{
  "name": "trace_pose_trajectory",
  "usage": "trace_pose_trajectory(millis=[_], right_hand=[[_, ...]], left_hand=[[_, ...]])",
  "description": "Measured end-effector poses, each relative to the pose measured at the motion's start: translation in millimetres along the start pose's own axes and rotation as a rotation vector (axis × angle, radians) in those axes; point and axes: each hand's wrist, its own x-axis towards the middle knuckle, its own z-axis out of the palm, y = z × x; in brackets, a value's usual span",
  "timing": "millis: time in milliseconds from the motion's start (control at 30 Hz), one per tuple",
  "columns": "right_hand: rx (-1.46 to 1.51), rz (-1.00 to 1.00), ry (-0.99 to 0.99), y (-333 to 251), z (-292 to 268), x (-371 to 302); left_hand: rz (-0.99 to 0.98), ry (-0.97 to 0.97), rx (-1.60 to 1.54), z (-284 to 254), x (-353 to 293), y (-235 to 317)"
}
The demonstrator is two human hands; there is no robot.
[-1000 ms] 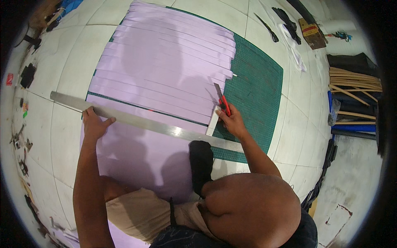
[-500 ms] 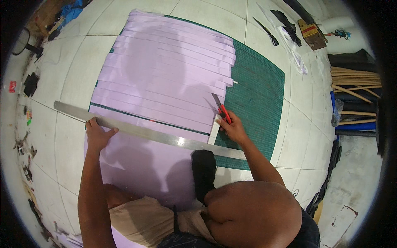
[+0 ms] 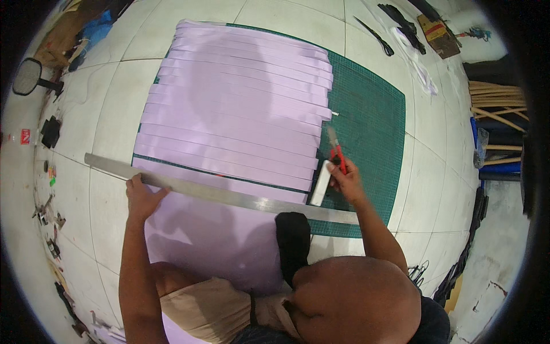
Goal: The person cuts a purple fabric sheet into strips using a utility knife and a long metal ruler on a green cutting mat.
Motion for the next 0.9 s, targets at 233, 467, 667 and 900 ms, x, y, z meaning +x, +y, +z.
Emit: trace_pose_trajectory(millis=[233,467,667,900], right_hand=[[-0.340,-0.345,0.451,33,-63,22],[-0.219,-0.215,0.120,-43,42,25],[-0.773,-0.401,-0.461,-108,186,19],[-0.976,-0.606,-0.777,-132,336,8]], left_hand=[[0.101,0.112,-0.132,-1,27,-44],[0.087,0.080,-0.100,-1,40,-65],[0.006,-0.059,-0.035,-28,40,-37],[0.009,0.085,-0.055,-19,32,-42]])
